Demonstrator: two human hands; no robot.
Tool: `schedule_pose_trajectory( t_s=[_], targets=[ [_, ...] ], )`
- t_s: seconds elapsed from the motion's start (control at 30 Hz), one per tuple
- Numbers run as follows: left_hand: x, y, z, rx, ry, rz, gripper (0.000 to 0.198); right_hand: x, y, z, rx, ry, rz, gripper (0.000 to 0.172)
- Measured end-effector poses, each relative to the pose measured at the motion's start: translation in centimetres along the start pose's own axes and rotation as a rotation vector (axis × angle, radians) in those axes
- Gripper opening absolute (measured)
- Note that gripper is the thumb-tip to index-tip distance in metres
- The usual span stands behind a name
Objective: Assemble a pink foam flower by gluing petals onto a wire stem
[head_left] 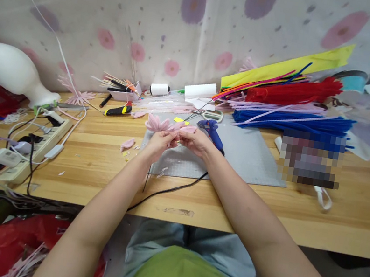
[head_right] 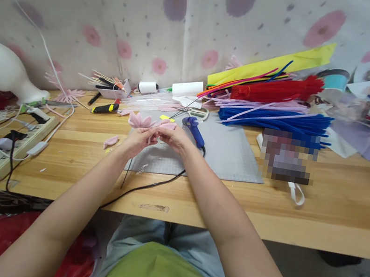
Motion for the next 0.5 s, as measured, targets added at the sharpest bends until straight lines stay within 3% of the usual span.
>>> schedule_pose_trajectory(
  t_s=[0.2, 0.5],
  targets=[
    [-0.5, 0.8, 0.4, -0.249, -0.217, 0.154, 0.011, 0.0, -0.3, 0.3, 0.009, -0.071, -0.006, 0.037],
    [-0.5, 1.2, 0.6, -0.37, -0.152, 0.109, 0.017, -1.0, -0.2, 0.3, 0.051, -0.092, 0.063, 0.032]
  ],
)
Point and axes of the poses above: each hand's wrist, its own z-axis away from the middle knuckle, its own x-axis out of the palm, y = z × x, the point moved 1 cm from there along -z, towards the middle knuckle, and after that the axes turned 13 degrees about -z, right-handed, at the moved point
